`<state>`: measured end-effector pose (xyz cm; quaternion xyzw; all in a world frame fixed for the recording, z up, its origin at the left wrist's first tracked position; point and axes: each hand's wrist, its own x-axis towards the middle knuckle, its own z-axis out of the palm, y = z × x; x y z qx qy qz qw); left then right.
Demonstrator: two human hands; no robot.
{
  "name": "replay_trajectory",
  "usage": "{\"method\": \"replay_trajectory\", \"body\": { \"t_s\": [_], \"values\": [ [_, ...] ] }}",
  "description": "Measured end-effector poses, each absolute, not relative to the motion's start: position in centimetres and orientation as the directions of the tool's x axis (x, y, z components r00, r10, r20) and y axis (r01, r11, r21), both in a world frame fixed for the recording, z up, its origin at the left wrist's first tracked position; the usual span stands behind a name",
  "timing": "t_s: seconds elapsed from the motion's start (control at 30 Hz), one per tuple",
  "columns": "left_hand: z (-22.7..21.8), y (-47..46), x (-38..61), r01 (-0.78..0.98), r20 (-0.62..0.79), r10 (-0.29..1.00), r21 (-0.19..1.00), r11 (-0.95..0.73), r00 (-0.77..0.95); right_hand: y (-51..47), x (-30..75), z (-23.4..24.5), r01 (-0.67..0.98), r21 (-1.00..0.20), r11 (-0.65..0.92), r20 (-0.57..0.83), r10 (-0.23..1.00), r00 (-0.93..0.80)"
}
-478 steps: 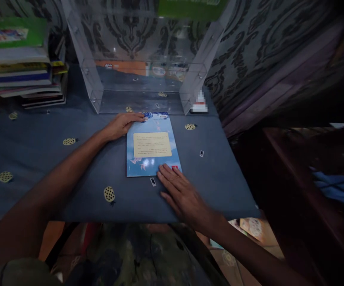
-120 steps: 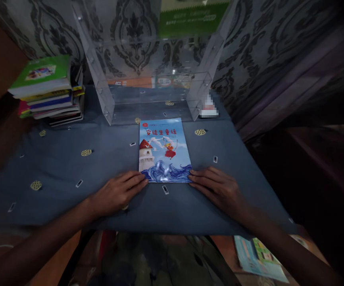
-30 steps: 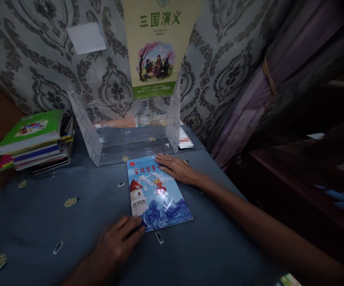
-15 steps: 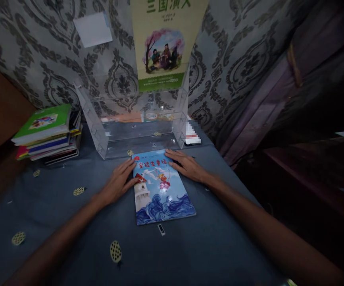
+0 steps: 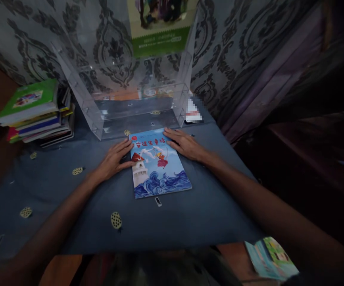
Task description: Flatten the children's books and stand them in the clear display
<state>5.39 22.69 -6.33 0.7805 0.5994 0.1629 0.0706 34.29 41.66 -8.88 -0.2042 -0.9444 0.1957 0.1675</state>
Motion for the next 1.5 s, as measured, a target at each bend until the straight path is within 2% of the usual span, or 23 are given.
{"method": "replay_trajectory", "body": {
  "t_s": [0.27,0.4,0.53,0.8,1.13,1.5],
  "values": [
    [-6.0,19.3,7.3,0.875,0.270,0.919,0.316,-0.366,0.287,41.4,34.1,-8.6,0.353,-0.418,0.837,0.209,0.466,-0.860],
    [-5.5,17.5,9.1,0.837,0.382,0.859,0.293,-0.462,0.340,41.4,34.1,-8.7,0.348,-0.415,0.841,0.225,0.465,-0.856],
    [-4.8,15.5,10.6,0.822,0.416,0.825,0.252,-0.510,0.384,41.4,34.2,-8.8,0.341,-0.413,0.845,0.229,0.458,-0.859],
    [-4.4,13.7,12.5,0.789,0.377,0.795,0.218,-0.575,0.475,41.1,34.0,-8.5,0.359,-0.400,0.843,0.216,0.468,-0.857],
    [-4.2,17.6,17.8,0.723,0.275,0.732,0.155,-0.674,0.623,40.9,33.7,-8.2,0.375,-0.397,0.838,0.220,0.483,-0.847],
    [-4.3,21.0,21.2,0.660,0.243,0.706,0.250,-0.708,0.665,40.6,33.7,-7.8,0.398,-0.381,0.835,0.213,0.498,-0.841]
  ]
}}
